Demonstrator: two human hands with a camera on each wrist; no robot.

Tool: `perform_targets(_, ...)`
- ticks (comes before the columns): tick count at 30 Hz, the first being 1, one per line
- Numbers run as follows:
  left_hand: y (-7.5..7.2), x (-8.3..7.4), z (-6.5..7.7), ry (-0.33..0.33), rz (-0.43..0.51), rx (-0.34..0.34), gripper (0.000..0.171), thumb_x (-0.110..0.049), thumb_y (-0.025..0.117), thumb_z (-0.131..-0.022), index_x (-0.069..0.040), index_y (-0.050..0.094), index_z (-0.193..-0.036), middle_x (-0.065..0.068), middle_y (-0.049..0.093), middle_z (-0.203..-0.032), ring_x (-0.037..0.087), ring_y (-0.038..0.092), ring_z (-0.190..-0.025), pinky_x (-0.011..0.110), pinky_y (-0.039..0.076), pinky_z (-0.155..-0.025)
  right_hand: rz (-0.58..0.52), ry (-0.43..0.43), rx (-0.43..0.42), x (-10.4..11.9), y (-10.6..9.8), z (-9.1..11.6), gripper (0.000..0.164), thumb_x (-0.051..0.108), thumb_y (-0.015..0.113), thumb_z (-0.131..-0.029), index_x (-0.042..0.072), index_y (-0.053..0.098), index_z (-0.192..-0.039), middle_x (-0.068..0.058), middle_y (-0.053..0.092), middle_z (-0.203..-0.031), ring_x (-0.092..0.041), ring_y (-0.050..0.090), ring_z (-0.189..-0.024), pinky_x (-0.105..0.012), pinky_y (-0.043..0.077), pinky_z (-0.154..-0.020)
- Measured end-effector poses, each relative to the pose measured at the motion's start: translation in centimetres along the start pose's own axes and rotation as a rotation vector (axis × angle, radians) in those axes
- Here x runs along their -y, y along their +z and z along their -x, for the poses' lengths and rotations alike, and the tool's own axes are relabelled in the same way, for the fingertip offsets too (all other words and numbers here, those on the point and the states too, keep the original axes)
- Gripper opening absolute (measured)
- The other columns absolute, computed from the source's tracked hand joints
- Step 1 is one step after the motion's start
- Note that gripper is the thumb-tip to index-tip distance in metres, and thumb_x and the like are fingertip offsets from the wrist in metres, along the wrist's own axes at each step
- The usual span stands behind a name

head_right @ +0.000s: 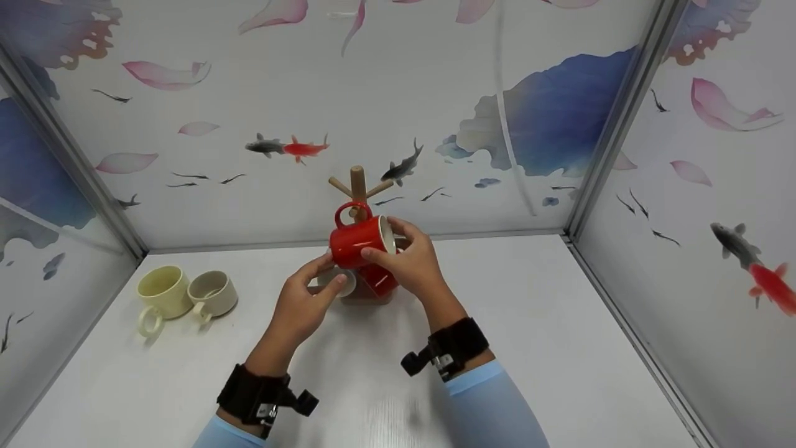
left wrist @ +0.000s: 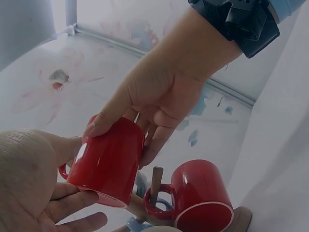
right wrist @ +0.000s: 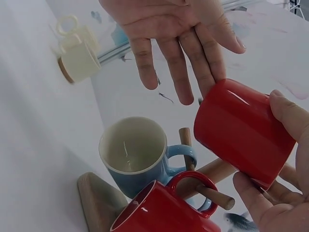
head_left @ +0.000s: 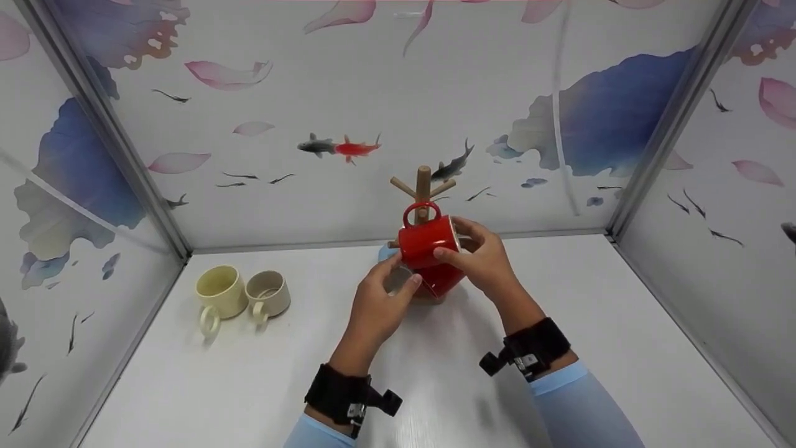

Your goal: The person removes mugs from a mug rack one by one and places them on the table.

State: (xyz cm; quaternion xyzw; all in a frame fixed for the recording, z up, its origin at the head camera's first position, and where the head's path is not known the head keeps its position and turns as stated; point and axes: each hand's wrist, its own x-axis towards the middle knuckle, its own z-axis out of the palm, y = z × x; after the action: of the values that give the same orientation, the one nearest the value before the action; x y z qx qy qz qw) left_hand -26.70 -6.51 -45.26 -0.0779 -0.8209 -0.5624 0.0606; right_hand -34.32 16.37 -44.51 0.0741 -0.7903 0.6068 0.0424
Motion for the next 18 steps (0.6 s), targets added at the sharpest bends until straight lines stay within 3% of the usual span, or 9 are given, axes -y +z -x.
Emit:
perform_targets(10, -0.5, -0.3, 0.0, 0.038, -0.002, -0.018, 0.068, -0.055, 0.062, -0.115, -0.01, 0.058, -0.165, 0.01, 0.066, -0.161, 0.032, 0.06, -0.154, 0.055, 0.056, -0.124, -0.054, -0.085, 0.002, -0.1, -0.5, 1.8, 0.09, 0.04, 0.1, -0.089, 0.018, 0.058, -0.166, -0.009, 0.067, -0.16, -0.033, 0.067, -0.146, -0.053, 0.065, -0.11)
perform_targets(18, -1.1, -0.3, 0.1, 0.059, 0.019, -0.098, 0.06, -0.052, 0.061, -0.116, -0.009, 0.064, -0.158, 0.01, 0.068, -0.157, 0.03, 0.062, -0.15, 0.053, 0.06, -0.12, -0.087, -0.126, 0.006, -0.1, -1.3, 3.0, 0.085, 0.03, 0.1, -0.089, 0.016, 0.061, -0.163, -0.008, 0.069, -0.157, -0.032, 0.067, -0.143, -0.037, 0.069, -0.1)
